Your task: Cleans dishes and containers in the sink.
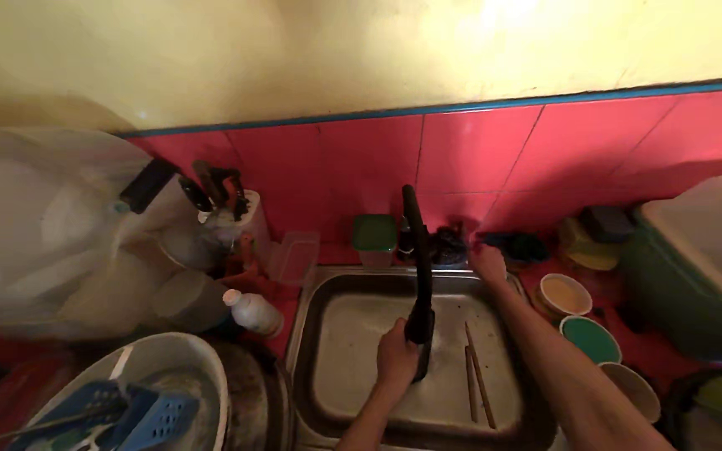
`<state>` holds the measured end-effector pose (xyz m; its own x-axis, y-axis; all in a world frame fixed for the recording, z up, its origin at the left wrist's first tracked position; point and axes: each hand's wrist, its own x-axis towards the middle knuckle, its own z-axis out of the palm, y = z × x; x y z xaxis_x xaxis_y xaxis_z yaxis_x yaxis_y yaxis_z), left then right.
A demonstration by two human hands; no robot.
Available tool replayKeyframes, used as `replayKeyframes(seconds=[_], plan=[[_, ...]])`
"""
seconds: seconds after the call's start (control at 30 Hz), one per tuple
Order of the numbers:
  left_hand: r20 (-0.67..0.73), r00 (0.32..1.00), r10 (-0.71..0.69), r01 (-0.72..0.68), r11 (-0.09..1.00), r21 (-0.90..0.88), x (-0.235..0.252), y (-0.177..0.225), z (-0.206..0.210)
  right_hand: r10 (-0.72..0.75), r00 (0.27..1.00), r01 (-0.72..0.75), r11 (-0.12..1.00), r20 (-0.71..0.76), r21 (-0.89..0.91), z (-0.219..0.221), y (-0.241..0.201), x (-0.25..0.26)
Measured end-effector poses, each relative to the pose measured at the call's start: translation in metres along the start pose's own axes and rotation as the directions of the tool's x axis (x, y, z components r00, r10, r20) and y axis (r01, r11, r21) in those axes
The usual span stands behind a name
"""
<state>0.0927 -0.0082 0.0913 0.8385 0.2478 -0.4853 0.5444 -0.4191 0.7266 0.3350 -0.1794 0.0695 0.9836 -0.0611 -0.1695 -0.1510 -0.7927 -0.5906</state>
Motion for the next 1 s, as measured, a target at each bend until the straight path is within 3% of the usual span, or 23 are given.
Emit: replayKeyframes(seconds=[0.1, 0.2, 0.3, 0.37, 0.47, 0.57, 0.67, 0.73, 0.8, 0.83, 0.87, 0.93, 1.0], plan=[[-0.007, 1.0, 0.025, -0.025, 0.999, 0.034, -0.005, 0.002, 0.006, 0.015, 1.0, -0.015, 1.0, -0.009, 0.024, -0.009, -0.002, 0.004], [-0.001, 0.998, 0.068, -0.068, 0.998, -0.006, -0.012, -0.013, 0.001, -0.004, 0.969, 0.025, 0.996, -0.248, 0.083, -0.017, -0.002, -0.01], [-0.091, 0.996, 0.011, -0.035, 0.962, -0.27, -0.023, -0.04, -0.001, -0.16, 0.838, 0.243, 0.965, -0.522, 0.094, -0.024, 0.01, -0.036], [-0.109, 0.983, -0.148, 0.08, 0.879, -0.47, -0.031, -0.059, -0.002, -0.248, 0.764, 0.356, 0.932, -0.596, 0.069, -0.03, 0.02, -0.059], [-0.086, 0.932, -0.353, 0.231, 0.759, -0.609, -0.044, -0.081, -0.004, -0.312, 0.767, 0.388, 0.921, -0.561, 0.019, -0.043, 0.027, -0.105], [-0.069, 0.896, -0.438, 0.303, 0.718, -0.627, -0.058, -0.093, -0.009, -0.422, 0.73, 0.472, 0.88, -0.538, -0.05, -0.054, 0.032, -0.148], [-0.122, 0.896, -0.427, 0.28, 0.756, -0.591, -0.068, -0.101, -0.018, -0.575, 0.609, 0.614, 0.778, -0.546, -0.134, -0.069, 0.029, -0.185], [-0.143, 0.902, -0.408, 0.262, 0.779, -0.57, -0.074, -0.102, -0.024, -0.624, 0.59, 0.664, 0.736, -0.513, -0.132, -0.074, 0.023, -0.212], [-0.146, 0.903, -0.403, 0.263, 0.789, -0.555, -0.078, -0.1, -0.027, -0.719, 0.61, 0.734, 0.671, -0.334, -0.103, -0.064, 0.025, -0.236], [-0.144, 0.904, -0.402, 0.264, 0.792, -0.55, -0.08, -0.1, -0.028, -0.791, 0.573, 0.787, 0.604, -0.213, -0.127, -0.053, 0.03, -0.243], [-0.132, 0.907, -0.4, 0.272, 0.795, -0.543, -0.082, -0.099, -0.029, -0.861, 0.488, 0.84, 0.508, -0.147, -0.189, -0.043, 0.035, -0.247], [-0.108, 0.919, -0.379, 0.267, 0.8, -0.537, -0.084, -0.096, -0.031, -0.911, 0.389, 0.884, 0.41, -0.134, -0.223, -0.041, 0.035, -0.254], [-0.083, 0.931, -0.356, 0.263, 0.81, -0.524, -0.087, -0.096, -0.031, -0.901, 0.392, 0.877, 0.427, -0.186, -0.22, -0.052, 0.028, -0.267]])
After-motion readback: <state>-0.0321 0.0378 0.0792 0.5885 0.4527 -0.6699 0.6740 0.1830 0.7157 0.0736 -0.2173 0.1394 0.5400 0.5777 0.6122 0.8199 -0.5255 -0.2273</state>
